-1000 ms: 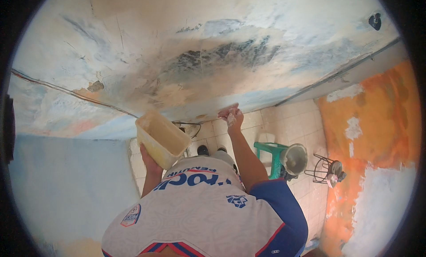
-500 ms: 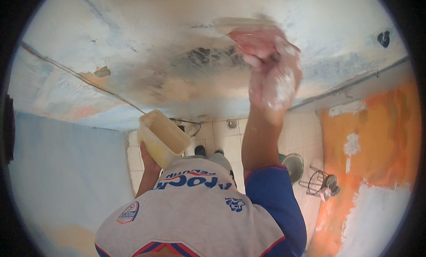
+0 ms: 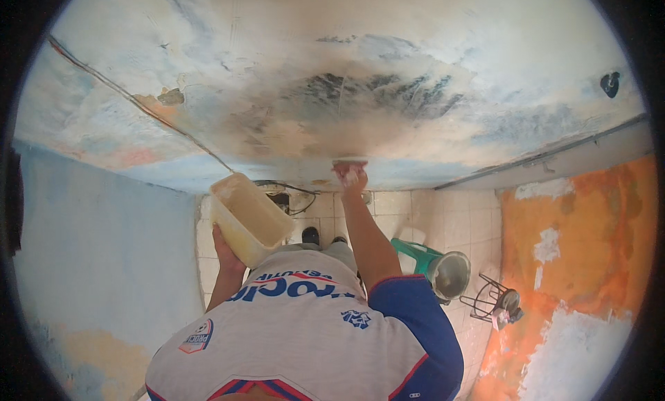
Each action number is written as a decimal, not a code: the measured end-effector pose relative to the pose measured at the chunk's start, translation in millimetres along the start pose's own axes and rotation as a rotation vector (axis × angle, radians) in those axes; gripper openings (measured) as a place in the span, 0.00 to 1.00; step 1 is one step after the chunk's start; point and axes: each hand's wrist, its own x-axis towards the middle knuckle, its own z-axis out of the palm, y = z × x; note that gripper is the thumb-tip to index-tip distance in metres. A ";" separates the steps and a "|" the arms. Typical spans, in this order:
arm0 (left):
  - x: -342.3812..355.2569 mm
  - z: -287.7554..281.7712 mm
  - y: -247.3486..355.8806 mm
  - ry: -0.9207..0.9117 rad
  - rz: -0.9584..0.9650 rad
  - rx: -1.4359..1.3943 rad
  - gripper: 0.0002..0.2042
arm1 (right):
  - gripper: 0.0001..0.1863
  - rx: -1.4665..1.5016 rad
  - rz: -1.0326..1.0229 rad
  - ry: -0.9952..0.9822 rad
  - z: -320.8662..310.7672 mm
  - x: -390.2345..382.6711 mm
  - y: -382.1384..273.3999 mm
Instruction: The person applies and smooths plaster onto a wall and ceiling using a scraper and a plastic container.
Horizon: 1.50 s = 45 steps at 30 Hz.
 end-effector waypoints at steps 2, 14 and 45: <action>-9.8 -9.3 2.9 0.015 0.013 -0.038 0.32 | 0.10 0.230 -0.054 -0.022 78.5 -1.3 -34.7; -5.2 17.1 -1.2 -0.082 0.001 -0.097 0.31 | 0.05 0.106 -0.314 -0.275 315.3 -122.1 -283.1; 7.2 19.9 -17.6 -0.041 -0.072 -0.084 0.30 | 0.11 -0.006 -0.269 0.024 108.9 -70.8 -177.6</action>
